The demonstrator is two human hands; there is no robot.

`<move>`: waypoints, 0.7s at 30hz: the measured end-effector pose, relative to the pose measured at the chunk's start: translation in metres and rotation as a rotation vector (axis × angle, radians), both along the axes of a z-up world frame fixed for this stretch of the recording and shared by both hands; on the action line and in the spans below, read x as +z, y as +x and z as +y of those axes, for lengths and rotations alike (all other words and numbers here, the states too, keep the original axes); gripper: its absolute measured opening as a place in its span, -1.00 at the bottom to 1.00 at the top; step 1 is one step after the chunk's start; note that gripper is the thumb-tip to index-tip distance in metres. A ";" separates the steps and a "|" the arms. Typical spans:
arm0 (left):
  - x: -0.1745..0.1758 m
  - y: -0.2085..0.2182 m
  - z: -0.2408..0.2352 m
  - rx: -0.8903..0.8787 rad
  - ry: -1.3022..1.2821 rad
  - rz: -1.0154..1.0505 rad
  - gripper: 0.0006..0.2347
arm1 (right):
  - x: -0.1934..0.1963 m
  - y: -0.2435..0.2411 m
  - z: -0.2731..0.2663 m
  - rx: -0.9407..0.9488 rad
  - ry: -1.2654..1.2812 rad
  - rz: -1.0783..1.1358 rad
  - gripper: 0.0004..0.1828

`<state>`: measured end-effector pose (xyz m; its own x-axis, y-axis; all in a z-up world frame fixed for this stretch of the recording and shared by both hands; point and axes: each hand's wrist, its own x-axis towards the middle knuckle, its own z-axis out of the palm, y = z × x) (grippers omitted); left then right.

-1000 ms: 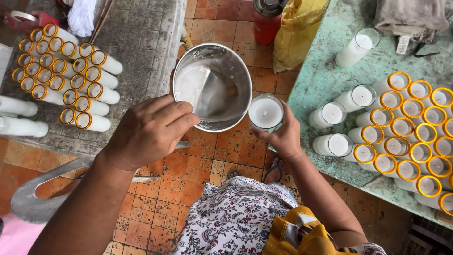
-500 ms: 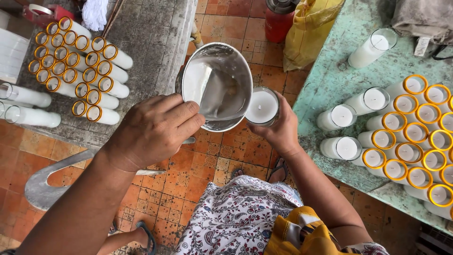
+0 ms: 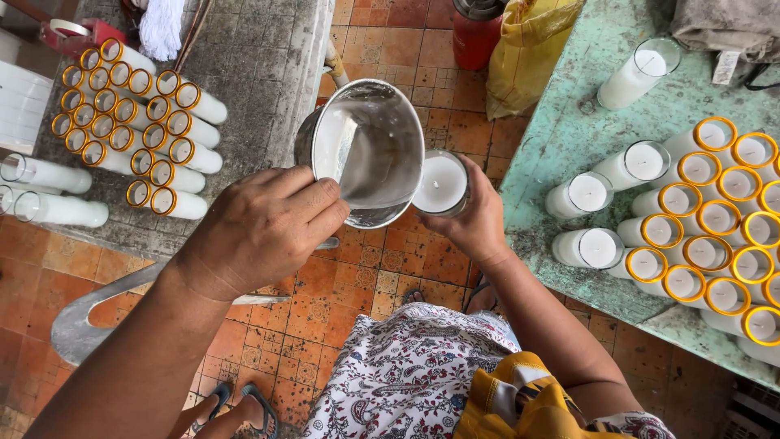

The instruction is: The person scoops molten wax from a large black pot using a metal cup and pours it into glass candle containers arranged on a table. They repeat this process for multiple containers, placing filled ones back on the table.

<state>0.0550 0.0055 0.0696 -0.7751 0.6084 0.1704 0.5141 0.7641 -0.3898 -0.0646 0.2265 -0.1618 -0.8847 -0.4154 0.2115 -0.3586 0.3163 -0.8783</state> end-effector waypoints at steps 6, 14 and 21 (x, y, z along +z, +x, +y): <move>0.000 0.001 0.002 0.001 -0.039 -0.002 -0.84 | 0.003 0.003 -0.001 0.018 -0.023 0.044 0.06; 0.001 0.003 0.003 0.001 -0.051 -0.010 -0.85 | 0.000 0.006 0.000 0.014 -0.004 0.016 0.07; 0.002 0.005 0.005 0.012 -0.064 0.014 -0.82 | 0.003 0.009 0.000 0.023 -0.002 0.020 0.07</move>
<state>0.0598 0.0109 0.0714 -0.7800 0.6094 0.1421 0.4994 0.7431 -0.4454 -0.0554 0.2267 -0.1585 -0.8705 -0.4351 0.2301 -0.3835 0.3064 -0.8712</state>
